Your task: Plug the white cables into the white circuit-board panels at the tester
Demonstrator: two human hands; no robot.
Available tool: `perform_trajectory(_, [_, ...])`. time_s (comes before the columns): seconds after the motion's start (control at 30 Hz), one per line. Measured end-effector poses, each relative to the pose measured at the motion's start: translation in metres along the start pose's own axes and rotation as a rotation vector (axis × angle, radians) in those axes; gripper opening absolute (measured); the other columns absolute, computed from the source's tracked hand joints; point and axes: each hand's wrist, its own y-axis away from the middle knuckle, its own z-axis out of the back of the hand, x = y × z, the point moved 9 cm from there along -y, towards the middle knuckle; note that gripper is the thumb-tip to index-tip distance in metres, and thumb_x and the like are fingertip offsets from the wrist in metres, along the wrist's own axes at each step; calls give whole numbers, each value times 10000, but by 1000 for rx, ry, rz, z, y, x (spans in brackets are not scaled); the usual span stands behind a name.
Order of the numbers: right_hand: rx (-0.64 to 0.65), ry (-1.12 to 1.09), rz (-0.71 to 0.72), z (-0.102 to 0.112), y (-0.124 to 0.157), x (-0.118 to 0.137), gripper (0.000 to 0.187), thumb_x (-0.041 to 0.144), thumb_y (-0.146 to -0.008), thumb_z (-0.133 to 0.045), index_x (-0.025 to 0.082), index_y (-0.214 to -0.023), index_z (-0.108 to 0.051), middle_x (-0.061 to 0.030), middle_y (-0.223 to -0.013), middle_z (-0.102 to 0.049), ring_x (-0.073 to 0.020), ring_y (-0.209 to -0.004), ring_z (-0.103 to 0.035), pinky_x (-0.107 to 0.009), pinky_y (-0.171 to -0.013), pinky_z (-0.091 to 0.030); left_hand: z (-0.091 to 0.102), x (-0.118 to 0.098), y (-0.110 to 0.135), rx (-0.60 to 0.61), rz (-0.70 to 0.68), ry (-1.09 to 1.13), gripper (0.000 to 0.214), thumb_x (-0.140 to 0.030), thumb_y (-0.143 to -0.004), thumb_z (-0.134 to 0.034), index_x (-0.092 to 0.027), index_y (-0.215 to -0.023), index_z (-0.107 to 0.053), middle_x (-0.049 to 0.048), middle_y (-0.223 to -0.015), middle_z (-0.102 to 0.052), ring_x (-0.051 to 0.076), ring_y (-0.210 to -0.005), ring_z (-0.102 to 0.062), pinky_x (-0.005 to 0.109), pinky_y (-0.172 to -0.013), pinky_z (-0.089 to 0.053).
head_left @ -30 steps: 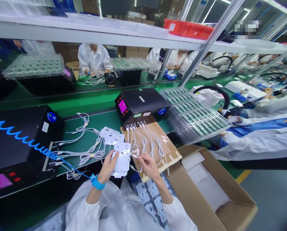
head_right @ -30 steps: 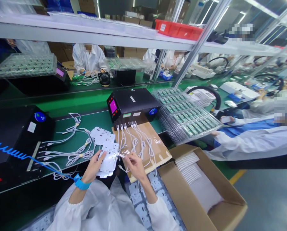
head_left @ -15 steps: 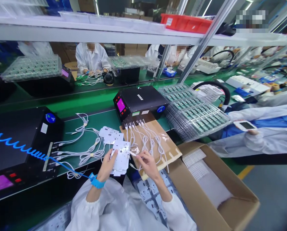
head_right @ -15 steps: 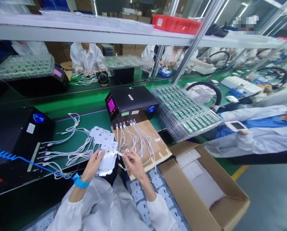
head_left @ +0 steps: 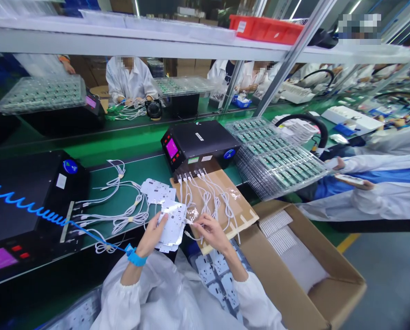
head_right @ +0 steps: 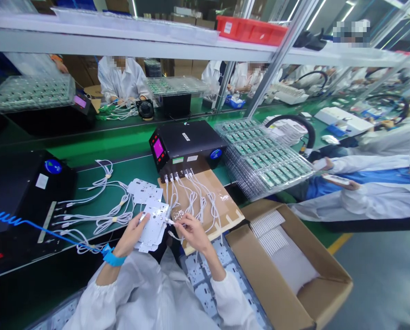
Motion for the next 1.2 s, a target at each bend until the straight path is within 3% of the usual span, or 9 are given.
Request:
perform_trajectory(0.13, [58, 38, 34, 0, -1, 1, 310, 455, -993, -588, 208, -874, -735, -32, -858, -573, -151, -776, -575, -275, -691, -460, -8, -4, 1, 117, -59, -35, 736, -734, -826, -630, -174, -1303, -631, 131, -1289, -695, 305, -1190, -654, 373, -998, -539])
perform_trajectory(0.33, [67, 82, 55, 3, -3, 3, 300, 439, -1002, -577, 206, -893, -731, -27, -853, -562, -147, -764, -563, -272, -681, -450, -12, -8, 5, 166, -100, -166, 697, -697, -875, -591, -168, -1329, -621, 141, -1334, -667, 314, -1264, -606, 392, -1058, -492])
perform_trajectory(0.53, [93, 140, 102, 2, -4, 4, 298, 423, -1014, -559, 203, -905, -728, -41, -887, -589, -167, -819, -580, -307, -771, -473, -12, -3, 6, 211, -77, -158, 659, -668, -902, -571, -175, -1338, -604, 130, -1277, -699, 297, -1177, -656, 376, -995, -529])
perform_trajectory(0.83, [107, 120, 120, 0, -8, 6, 317, 439, -1018, -546, 210, -894, -728, -48, -895, -615, -182, -839, -602, -328, -798, -486, -13, -7, 9, 185, -64, -105, 594, -634, -846, -669, -177, -1226, -688, 124, -1154, -743, 296, -1127, -677, 348, -944, -544])
perform_trajectory(1.03, [107, 128, 95, -6, -7, -2, 325, 455, -1010, -557, 209, -884, -729, -44, -886, -607, -174, -834, -600, -320, -794, -485, -9, -7, 9, 151, -59, -65, 616, -634, -827, -695, -186, -1249, -677, 123, -1308, -688, 287, -1177, -662, 330, -963, -540])
perform_trajectory(1.13, [59, 33, 14, -1, -6, -8, 322, 504, -983, -585, 211, -952, -715, -52, -940, -627, -167, -819, -613, -294, -720, -501, -10, -2, 9, 177, -5, -22, 647, -658, -847, -661, -182, -1286, -646, 135, -1338, -672, 290, -1220, -646, 342, -989, -537])
perform_trajectory(1.2, [20, -123, -86, 5, -5, -16, 373, 560, -982, -549, 214, -1053, -668, -53, -978, -637, -142, -713, -607, -273, -611, -495, -5, 2, 8, 124, 25, -4, 630, -649, -850, -667, -189, -1279, -648, 139, -1375, -649, 285, -1274, -616, 334, -1029, -516])
